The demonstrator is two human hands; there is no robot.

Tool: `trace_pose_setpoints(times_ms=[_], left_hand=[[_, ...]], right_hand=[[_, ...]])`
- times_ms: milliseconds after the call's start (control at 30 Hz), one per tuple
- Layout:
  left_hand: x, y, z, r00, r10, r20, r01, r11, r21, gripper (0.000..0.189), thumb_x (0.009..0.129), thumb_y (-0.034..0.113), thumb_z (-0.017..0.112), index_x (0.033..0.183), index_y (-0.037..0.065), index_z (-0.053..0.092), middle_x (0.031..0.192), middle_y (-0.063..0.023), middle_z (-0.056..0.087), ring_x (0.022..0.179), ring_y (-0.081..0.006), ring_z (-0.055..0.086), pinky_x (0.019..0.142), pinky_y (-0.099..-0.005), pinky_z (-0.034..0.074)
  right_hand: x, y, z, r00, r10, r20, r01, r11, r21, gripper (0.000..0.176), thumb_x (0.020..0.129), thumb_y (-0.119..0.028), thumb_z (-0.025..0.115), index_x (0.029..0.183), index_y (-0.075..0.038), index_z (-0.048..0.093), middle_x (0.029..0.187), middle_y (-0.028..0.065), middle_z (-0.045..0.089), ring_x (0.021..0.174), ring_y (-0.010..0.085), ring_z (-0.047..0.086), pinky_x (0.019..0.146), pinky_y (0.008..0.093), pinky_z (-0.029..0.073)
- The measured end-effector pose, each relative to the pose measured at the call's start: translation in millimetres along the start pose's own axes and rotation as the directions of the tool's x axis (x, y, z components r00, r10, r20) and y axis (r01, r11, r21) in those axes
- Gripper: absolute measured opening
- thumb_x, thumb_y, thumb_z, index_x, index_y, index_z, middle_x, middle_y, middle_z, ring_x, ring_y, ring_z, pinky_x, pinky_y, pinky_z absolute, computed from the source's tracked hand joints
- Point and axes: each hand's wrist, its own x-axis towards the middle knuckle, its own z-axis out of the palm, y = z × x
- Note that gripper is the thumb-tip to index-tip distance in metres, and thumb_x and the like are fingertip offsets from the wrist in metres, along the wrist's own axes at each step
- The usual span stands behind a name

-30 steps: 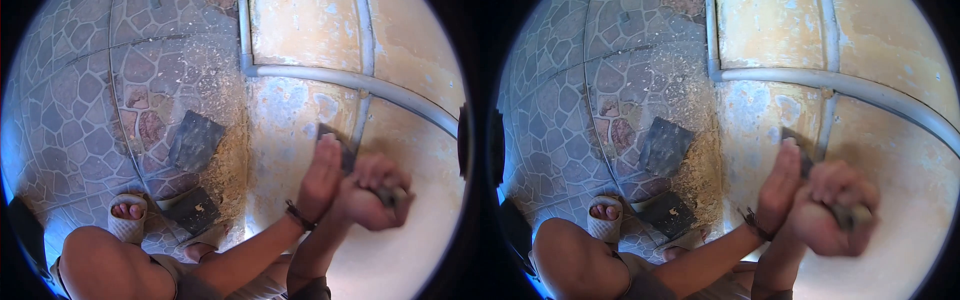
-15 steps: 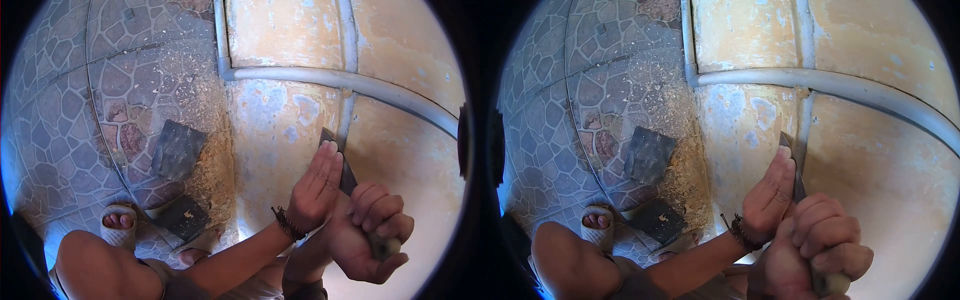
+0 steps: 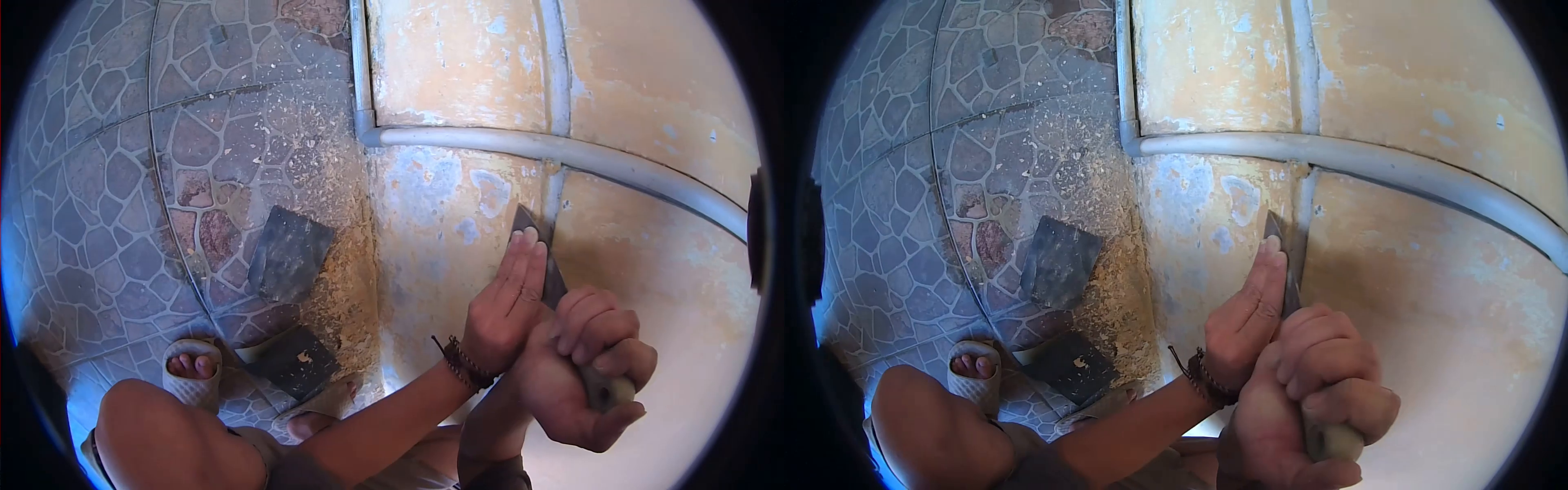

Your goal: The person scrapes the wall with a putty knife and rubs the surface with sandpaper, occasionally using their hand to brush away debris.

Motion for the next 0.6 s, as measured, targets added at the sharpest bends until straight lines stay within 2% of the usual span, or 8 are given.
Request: trace_pose_setpoints(times_ms=[33, 133, 233, 333, 400, 533, 567, 600], left_hand=[[0.8, 1.0, 0.1, 1.000, 0.008, -0.013, -0.008, 1.000, 0.024, 0.039, 0.079, -0.005, 0.051, 0.118, -0.013, 0.051, 0.116, -0.0329, 0.053, 0.105, -0.0366, 0.059, 0.075, -0.0327, 0.053], [2.7, 11.8, -2.8, 0.996, 0.086, -0.007, -0.086, 0.996, 0.030, 0.039, 0.079, -0.005, 0.052, 0.118, -0.013, 0.052, 0.117, -0.0333, 0.052, 0.106, -0.0374, 0.058, 0.077, -0.0336, 0.053], [3.7, 4.8, 2.9, 0.999, 0.033, 0.000, -0.033, 0.999, -0.029, 0.041, 0.078, -0.005, 0.053, 0.118, -0.013, 0.051, 0.118, -0.0336, 0.051, 0.107, -0.0380, 0.058, 0.078, -0.0341, 0.052], [-1.2, 19.3, -4.6, 0.999, -0.029, 0.038, 0.031, 0.999, -0.044, 0.040, 0.077, -0.005, 0.053, 0.116, -0.013, 0.052, 0.119, -0.0310, 0.052, 0.112, -0.0414, 0.053, 0.083, -0.0400, 0.052], [1.7, 18.8, -6.4, 0.999, 0.027, 0.019, -0.026, 0.999, -0.048, 0.041, 0.076, -0.005, 0.054, 0.116, -0.013, 0.052, 0.119, -0.0310, 0.052, 0.112, -0.0418, 0.053, 0.083, -0.0401, 0.051], [3.1, -2.1, 2.2, 0.998, -0.037, -0.052, 0.037, 0.999, 0.006, 0.042, 0.075, -0.004, 0.055, 0.116, -0.013, 0.051, 0.120, -0.0312, 0.051, 0.113, -0.0414, 0.052, 0.084, -0.0408, 0.051], [-0.3, -2.6, 4.4, 0.995, -0.061, -0.080, 0.059, 0.998, -0.025, 0.044, 0.074, -0.005, 0.056, 0.117, -0.013, 0.051, 0.120, -0.0312, 0.051, 0.113, -0.0403, 0.052, 0.085, -0.0407, 0.051], [-8.8, -0.9, 3.7, 0.998, -0.037, -0.049, 0.036, 0.999, -0.022, 0.044, 0.074, -0.005, 0.056, 0.117, -0.013, 0.051, 0.120, -0.0311, 0.051, 0.112, -0.0400, 0.053, 0.085, -0.0405, 0.051]], right_hand=[[1.1, -4.1, -0.8, 0.999, -0.035, -0.009, 0.036, 0.999, 0.019, 0.043, 0.089, -0.047, 0.031, 0.071, -0.008, 0.037, 0.060, 0.0042, 0.034, 0.049, 0.0128, 0.031, 0.046, 0.0283, 0.028], [3.4, -7.9, -2.1, 0.995, -0.097, 0.002, 0.097, 0.995, 0.032, 0.044, 0.089, -0.047, 0.031, 0.072, -0.008, 0.038, 0.061, 0.0049, 0.035, 0.049, 0.0129, 0.030, 0.047, 0.0288, 0.028], [3.2, -5.2, -7.4, 0.996, -0.069, 0.049, 0.073, 0.994, -0.076, 0.045, 0.089, -0.049, 0.031, 0.072, -0.008, 0.039, 0.061, 0.0046, 0.036, 0.049, 0.0128, 0.030, 0.047, 0.0292, 0.027], [3.2, -15.0, -6.0, 0.993, -0.113, 0.026, 0.112, 0.993, 0.020, 0.045, 0.089, -0.049, 0.031, 0.073, -0.008, 0.038, 0.061, 0.0045, 0.036, 0.049, 0.0129, 0.030, 0.047, 0.0294, 0.027], [5.0, -13.2, -7.7, 0.980, -0.185, 0.066, 0.186, 0.983, 0.001, 0.039, 0.089, -0.044, 0.044, 0.074, -0.009, 0.037, 0.061, 0.0044, 0.039, 0.048, 0.0133, 0.033, 0.046, 0.0281, 0.028], [3.6, 11.1, -10.2, 0.994, 0.005, 0.107, -0.006, 1.000, 0.012, 0.046, 0.091, -0.050, 0.042, 0.073, -0.008, 0.036, 0.060, 0.0055, 0.042, 0.046, 0.0142, 0.035, 0.043, 0.0284, 0.028], [-1.2, 7.0, -9.5, 0.995, 0.034, 0.098, -0.029, 0.998, -0.052, 0.046, 0.089, -0.051, 0.043, 0.073, -0.008, 0.036, 0.060, 0.0052, 0.042, 0.046, 0.0134, 0.034, 0.042, 0.0281, 0.028], [-4.6, 2.9, -8.4, 0.998, -0.026, 0.058, 0.026, 1.000, 0.008, 0.047, 0.089, -0.051, 0.043, 0.073, -0.007, 0.037, 0.060, 0.0052, 0.042, 0.046, 0.0134, 0.034, 0.042, 0.0281, 0.028]])
